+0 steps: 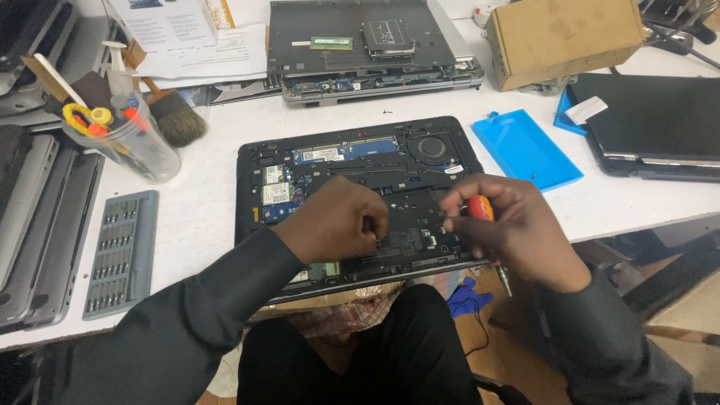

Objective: Disassembling a laptop to extract internal components using a precision screwdriver and manual manipulation.

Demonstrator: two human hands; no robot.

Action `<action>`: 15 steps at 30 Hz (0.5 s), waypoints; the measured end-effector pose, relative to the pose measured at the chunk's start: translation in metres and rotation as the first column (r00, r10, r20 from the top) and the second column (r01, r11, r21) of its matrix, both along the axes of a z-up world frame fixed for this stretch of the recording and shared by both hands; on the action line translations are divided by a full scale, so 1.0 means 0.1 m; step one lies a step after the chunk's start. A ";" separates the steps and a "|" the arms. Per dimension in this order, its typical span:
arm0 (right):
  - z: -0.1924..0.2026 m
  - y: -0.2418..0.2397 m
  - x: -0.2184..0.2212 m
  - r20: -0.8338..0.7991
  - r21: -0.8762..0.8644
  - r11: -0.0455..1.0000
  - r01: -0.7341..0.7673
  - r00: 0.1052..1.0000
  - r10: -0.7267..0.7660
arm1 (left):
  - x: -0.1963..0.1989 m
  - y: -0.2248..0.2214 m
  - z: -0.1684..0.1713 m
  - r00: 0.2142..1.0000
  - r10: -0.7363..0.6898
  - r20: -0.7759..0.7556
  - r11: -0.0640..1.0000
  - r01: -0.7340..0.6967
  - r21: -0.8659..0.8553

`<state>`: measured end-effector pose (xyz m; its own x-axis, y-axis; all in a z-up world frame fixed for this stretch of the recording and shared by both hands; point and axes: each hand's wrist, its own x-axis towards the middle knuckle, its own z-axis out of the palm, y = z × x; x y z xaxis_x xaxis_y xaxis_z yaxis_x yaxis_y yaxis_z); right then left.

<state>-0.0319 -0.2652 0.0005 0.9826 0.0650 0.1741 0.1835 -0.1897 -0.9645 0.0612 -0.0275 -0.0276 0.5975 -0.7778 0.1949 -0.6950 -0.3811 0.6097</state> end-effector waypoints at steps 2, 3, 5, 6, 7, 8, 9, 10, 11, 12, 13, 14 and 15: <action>-0.05 -0.13 -0.12 -0.015 -0.031 0.999 0.030 0.999 -0.031 | 0.04 0.03 0.05 0.998 0.037 -0.060 0.999 -0.038 0.000; -0.07 -0.19 -0.18 -0.032 -0.062 0.996 0.057 0.998 -0.059 | 0.06 0.04 0.07 0.990 0.077 -0.121 0.997 -0.078 0.001; -0.10 -0.19 -0.43 -0.080 0.005 0.998 0.064 0.995 -0.063 | 0.11 0.06 0.09 0.991 0.048 -0.126 0.999 -0.049 -0.004; -0.11 -0.19 -0.56 -0.131 0.069 0.995 0.073 0.989 -0.063 | 0.13 0.06 0.10 0.991 0.020 -0.134 1.000 -0.022 -0.013; -0.21 -0.16 -0.65 -0.130 0.071 0.994 0.079 0.989 -0.070 | 0.16 0.04 0.15 0.991 0.014 -0.133 1.000 -0.015 -0.011; -0.32 -0.13 -0.76 -0.167 0.136 0.986 0.101 0.983 -0.077 | 0.19 0.01 0.19 0.986 0.036 -0.163 0.999 -0.032 0.025; -0.43 -0.10 -0.86 -0.204 0.200 0.972 0.124 0.976 -0.083 | 0.22 -0.02 0.23 0.980 0.060 -0.191 0.997 -0.049 0.062; -0.63 -0.09 -0.96 -0.202 0.202 0.970 0.132 0.975 -0.091 | 0.24 -0.07 0.29 0.981 0.052 -0.189 0.997 -0.040 0.064; -0.83 -0.08 -1.05 -0.293 0.266 0.959 0.099 0.956 -0.018 | 0.27 -0.12 0.36 0.985 0.034 -0.171 0.998 -0.025 0.053; -1.02 -0.08 -1.14 -0.374 0.331 0.941 0.076 0.926 0.057 | 0.30 -0.19 0.43 0.988 0.012 -0.151 0.999 -0.006 0.040; -1.21 -0.04 -1.17 -0.370 0.333 0.939 0.086 0.928 0.046 | 0.38 -0.32 0.45 0.989 0.000 -0.146 0.999 0.006 0.041; -1.40 -0.01 -1.21 -0.300 0.373 0.927 -0.047 0.939 0.169 | 0.45 -0.45 0.45 0.996 -0.003 -0.084 0.998 0.008 0.056; -1.59 0.02 -1.25 -0.224 0.401 0.898 -0.181 0.931 0.288 | 0.52 -0.59 0.45 1.000 -0.007 -0.020 0.998 0.008 0.070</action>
